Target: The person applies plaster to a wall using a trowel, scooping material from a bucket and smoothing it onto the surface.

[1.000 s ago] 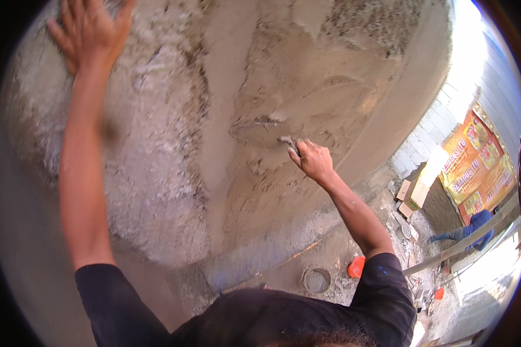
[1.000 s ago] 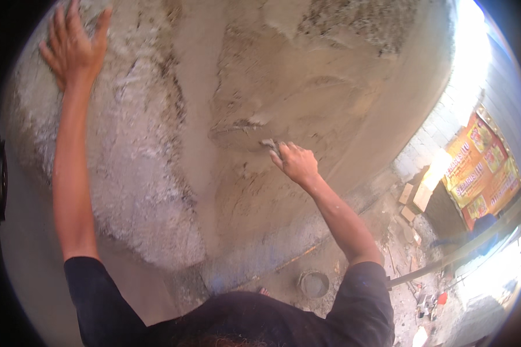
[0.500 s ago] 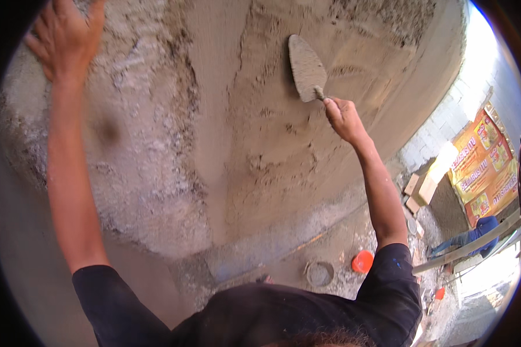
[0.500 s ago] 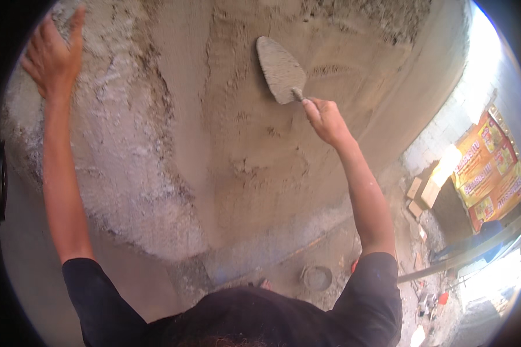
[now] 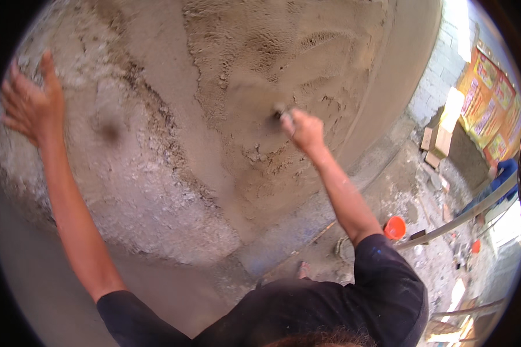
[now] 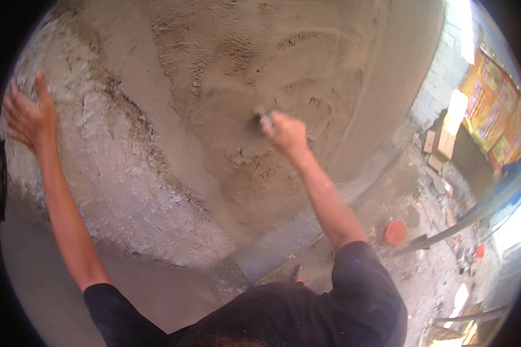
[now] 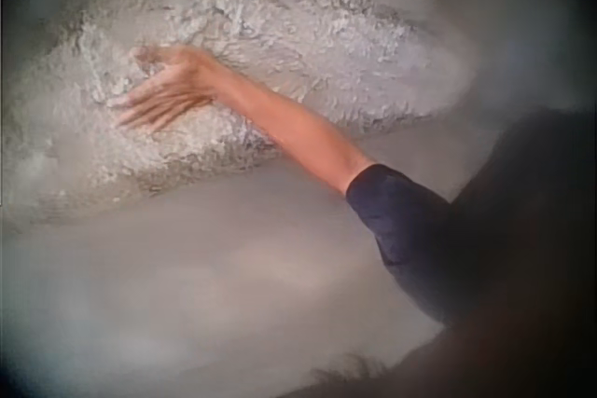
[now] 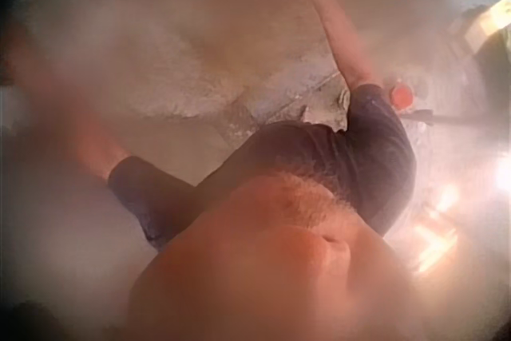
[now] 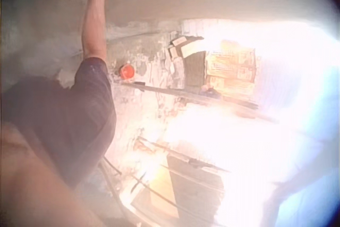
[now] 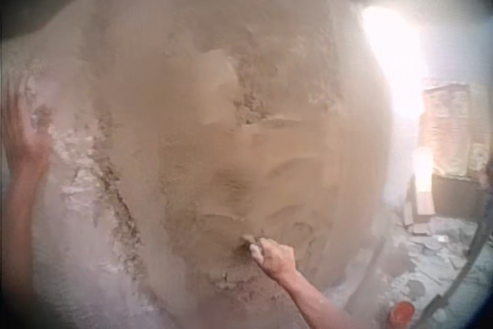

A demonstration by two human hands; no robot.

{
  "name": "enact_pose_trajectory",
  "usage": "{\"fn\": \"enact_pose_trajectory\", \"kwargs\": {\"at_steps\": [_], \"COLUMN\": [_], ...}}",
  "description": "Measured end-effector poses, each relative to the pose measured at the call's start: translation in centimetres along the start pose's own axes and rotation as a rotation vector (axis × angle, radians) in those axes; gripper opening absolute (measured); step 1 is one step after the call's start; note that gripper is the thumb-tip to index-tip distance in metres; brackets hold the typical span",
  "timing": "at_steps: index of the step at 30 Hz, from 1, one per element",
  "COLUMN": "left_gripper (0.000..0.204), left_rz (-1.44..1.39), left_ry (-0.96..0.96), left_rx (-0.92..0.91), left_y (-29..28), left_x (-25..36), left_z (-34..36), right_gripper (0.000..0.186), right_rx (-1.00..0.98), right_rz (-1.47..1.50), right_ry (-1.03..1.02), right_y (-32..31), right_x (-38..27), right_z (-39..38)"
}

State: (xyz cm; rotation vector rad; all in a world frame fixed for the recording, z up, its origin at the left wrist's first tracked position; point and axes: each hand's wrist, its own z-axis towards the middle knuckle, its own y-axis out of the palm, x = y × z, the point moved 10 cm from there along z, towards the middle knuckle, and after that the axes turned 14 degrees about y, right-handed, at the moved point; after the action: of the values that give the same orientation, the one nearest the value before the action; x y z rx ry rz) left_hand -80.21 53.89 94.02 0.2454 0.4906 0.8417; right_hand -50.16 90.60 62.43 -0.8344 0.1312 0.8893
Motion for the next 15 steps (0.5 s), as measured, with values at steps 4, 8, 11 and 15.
{"fn": "enact_pose_trajectory", "kwargs": {"at_steps": [4, 8, 11, 15], "left_gripper": [0.091, 0.096, 0.098, 0.096], "left_rz": [-0.176, -0.203, -0.179, -0.199], "left_ry": [-0.076, -0.064, -0.057, -0.073], "left_rx": [0.01, -0.047, -0.08, -0.061], "left_y": [-0.2, -0.6, -0.6, -1.0], "left_x": [3.1, 3.0, 2.2, 2.6], "left_z": [0.6, 0.9, 1.5, 1.0], "right_gripper": [0.044, 0.047, 0.047, 0.045], "right_rx": [0.173, -0.135, -0.312, -0.306], "right_rz": [-0.03, 0.543, 0.718, 0.707], "right_ry": [0.187, 0.475, 0.489, 0.64], "right_y": [-5.1, -0.3, 4.5, 10.9], "right_x": [7.9, 10.9, 9.2, 7.6], "right_z": [4.3, 0.7, -5.8, -14.5]}}
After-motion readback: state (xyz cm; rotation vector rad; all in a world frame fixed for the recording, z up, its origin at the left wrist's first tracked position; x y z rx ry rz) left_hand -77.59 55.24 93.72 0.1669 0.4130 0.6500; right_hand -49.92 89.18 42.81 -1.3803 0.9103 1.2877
